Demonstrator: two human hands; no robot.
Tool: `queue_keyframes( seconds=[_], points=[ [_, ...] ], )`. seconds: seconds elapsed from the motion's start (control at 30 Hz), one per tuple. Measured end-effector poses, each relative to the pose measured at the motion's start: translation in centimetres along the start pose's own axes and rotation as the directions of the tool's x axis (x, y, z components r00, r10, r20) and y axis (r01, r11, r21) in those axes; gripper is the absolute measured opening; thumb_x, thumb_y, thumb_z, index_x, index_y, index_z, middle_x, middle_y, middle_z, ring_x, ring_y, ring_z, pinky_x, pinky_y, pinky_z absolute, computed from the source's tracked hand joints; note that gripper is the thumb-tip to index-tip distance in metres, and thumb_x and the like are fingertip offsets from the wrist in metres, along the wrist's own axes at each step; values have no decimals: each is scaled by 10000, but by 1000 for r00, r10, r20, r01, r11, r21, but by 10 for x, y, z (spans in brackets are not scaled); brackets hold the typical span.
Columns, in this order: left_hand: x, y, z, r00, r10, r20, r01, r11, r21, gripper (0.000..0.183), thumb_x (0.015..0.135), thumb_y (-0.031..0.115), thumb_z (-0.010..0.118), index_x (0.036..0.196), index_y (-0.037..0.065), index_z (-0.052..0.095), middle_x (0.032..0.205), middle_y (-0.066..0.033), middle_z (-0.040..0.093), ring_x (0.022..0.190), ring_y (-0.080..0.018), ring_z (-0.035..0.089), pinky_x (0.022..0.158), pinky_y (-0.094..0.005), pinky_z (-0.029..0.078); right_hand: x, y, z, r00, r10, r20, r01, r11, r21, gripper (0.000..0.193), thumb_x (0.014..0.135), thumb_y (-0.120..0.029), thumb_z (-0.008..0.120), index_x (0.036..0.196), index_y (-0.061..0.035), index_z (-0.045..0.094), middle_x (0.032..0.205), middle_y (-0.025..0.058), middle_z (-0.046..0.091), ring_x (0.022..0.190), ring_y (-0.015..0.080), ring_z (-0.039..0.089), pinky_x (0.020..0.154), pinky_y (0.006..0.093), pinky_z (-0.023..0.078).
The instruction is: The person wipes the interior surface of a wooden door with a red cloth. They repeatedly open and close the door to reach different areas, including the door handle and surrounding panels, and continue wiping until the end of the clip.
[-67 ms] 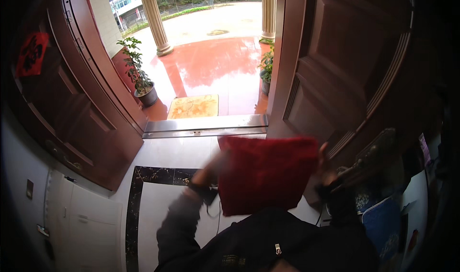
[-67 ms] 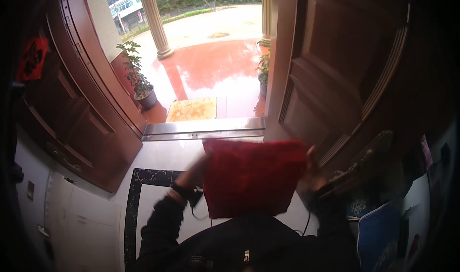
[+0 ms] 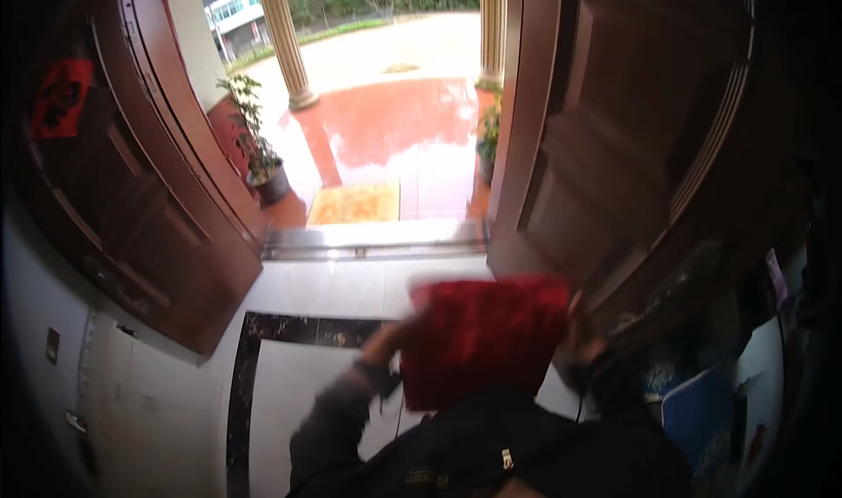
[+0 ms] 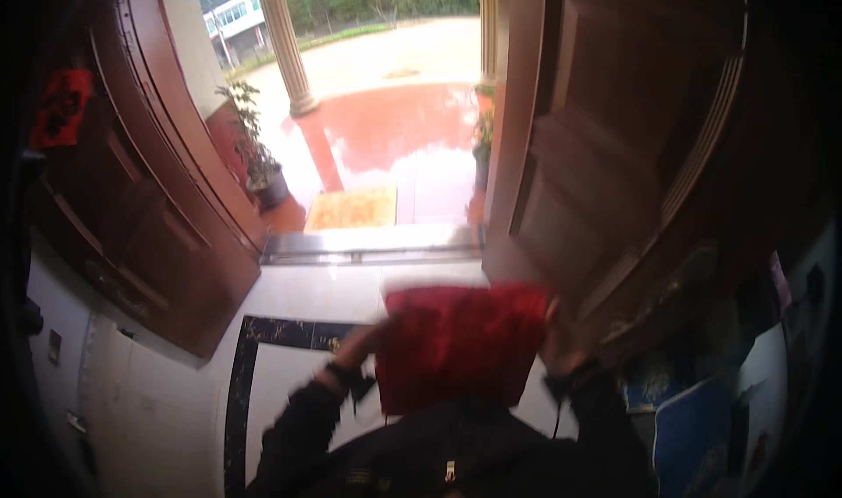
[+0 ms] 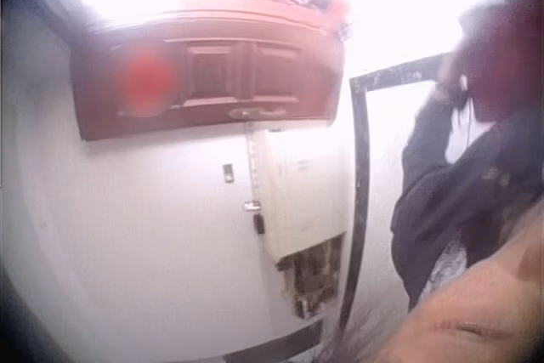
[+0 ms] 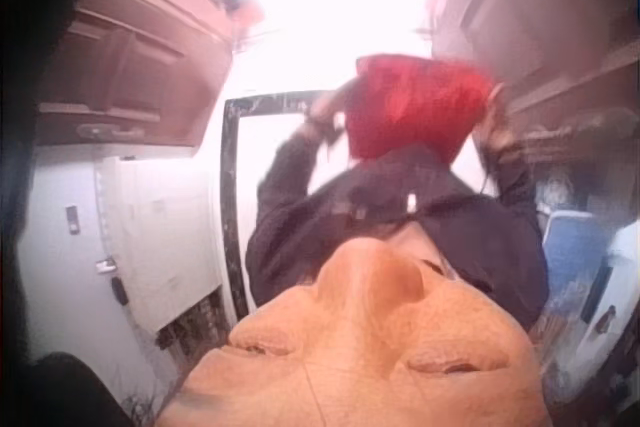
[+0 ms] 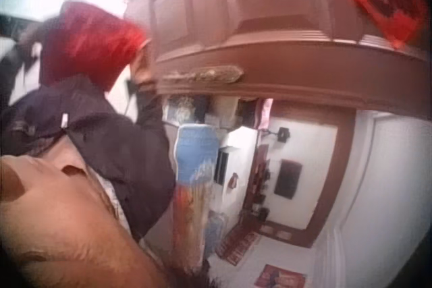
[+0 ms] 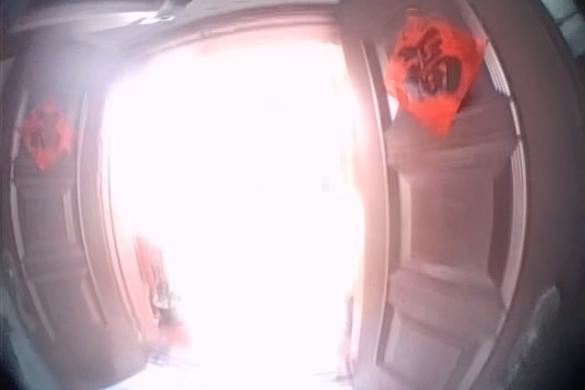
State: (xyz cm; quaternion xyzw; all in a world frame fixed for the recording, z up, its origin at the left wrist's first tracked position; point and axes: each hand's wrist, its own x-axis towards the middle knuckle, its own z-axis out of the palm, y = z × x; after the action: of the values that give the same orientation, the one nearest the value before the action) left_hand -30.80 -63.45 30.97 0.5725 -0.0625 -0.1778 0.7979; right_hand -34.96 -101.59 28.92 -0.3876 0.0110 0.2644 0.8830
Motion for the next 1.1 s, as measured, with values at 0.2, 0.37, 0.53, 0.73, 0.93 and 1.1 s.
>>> queue_keyframes(
  seconds=[0.2,0.37,0.53,0.73,0.93,1.1],
  points=[
    [-23,-91,-46,863,-470,-186,500,845,188,259,873,204,708,1017,-9,679,946,-83,693,845,-177,666,755,-315,543,22,66,-46,976,172,-134,-199,955,-219,283,890,-138,671,1122,11,611,1084,106,664,927,228,666,864,394,540],
    [-20,-123,-76,931,-347,111,359,925,-122,347,859,181,722,1144,3,638,1086,-94,675,941,-194,667,840,-334,538,22,51,-55,998,57,23,-47,948,-316,383,879,-163,690,1198,3,559,1078,117,663,889,201,664,743,335,553],
    [-65,-196,-78,825,-515,-233,543,836,77,392,807,152,747,1132,-39,641,1003,-102,695,919,-204,667,845,-348,525,32,120,-76,945,180,-274,-288,855,-432,325,815,-127,750,1112,-32,656,966,65,693,817,162,665,685,297,539],
    [-67,-207,-73,719,-200,-666,570,719,398,691,800,186,715,1375,-15,390,1092,-205,645,948,-244,659,854,-350,521,26,145,-108,817,225,-532,-507,721,-473,245,804,-72,724,1039,-17,683,878,64,698,753,176,667,715,321,546],
    [-81,-194,-62,908,-226,-354,379,803,460,645,827,75,628,1423,94,382,1163,-157,613,995,-260,628,883,-351,511,21,155,-96,868,-120,-483,-227,769,-598,815,792,-19,708,1486,-68,283,1291,149,538,1021,200,601,808,314,533],
    [-96,-185,-64,748,-648,-146,647,663,375,342,868,79,628,1210,92,632,917,-50,686,806,-170,647,743,-318,537,-15,146,-107,898,298,-325,-437,697,-568,465,870,-72,637,1327,-88,555,1094,96,645,838,170,647,679,306,554]
  ],
)
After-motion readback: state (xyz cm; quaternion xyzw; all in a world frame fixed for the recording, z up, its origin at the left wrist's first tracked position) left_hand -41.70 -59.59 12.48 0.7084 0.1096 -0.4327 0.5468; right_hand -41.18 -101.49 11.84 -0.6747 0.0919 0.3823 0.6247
